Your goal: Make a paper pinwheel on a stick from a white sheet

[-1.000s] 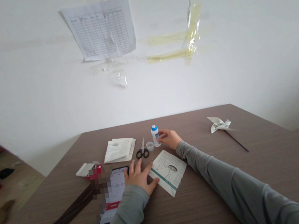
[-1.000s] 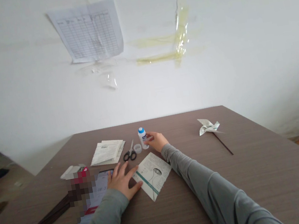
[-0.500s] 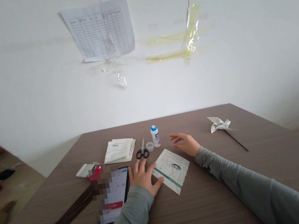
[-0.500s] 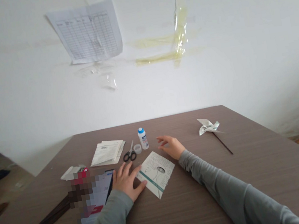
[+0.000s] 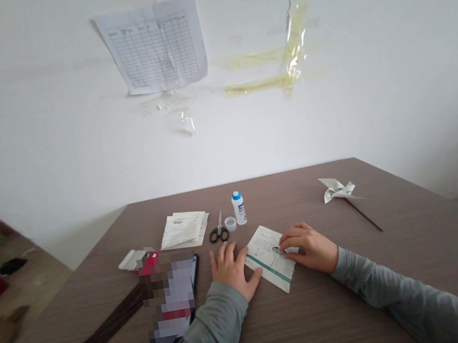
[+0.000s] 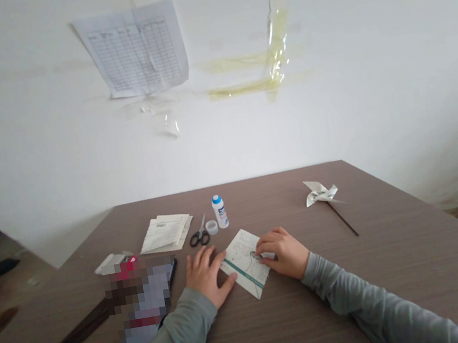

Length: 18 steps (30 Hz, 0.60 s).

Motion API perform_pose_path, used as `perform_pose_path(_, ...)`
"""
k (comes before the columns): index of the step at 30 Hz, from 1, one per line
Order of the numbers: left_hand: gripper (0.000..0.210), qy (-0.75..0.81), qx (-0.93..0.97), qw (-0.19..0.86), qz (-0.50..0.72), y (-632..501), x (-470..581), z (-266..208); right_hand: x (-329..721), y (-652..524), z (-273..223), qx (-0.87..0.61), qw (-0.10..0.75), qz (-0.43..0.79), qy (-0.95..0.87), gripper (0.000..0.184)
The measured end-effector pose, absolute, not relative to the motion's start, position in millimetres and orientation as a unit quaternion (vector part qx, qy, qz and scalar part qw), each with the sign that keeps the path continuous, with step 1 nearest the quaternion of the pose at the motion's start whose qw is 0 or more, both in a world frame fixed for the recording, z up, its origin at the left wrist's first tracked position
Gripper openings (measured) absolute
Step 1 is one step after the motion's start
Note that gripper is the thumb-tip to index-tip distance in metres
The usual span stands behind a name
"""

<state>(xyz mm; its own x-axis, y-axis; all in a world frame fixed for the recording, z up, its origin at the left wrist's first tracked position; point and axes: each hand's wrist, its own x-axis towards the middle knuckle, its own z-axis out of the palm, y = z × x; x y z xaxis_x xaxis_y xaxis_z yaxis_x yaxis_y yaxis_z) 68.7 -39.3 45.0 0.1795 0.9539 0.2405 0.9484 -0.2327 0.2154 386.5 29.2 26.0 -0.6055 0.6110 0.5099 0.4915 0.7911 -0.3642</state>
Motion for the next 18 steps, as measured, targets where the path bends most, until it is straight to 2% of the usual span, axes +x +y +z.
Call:
perform_pose_path(4,0.058,0.614,0.768,-0.01,0.183,-38.9,68.7,37.9,385.6,26.8,19.4,-0.302,0.284,0.054,-0.908,0.006)
perform_pose_path(10,0.055,0.605,0.773,-0.014,0.19,-36.9,67.7,31.9,386.2,28.4,16.2,-0.3,0.282,0.046,-0.91,0.008)
perform_pose_path(18,0.054,0.574,0.797,0.035,0.181,-33.0,66.3,36.0,386.7,26.8,12.3,-0.299,0.285,0.039,-0.91,0.013)
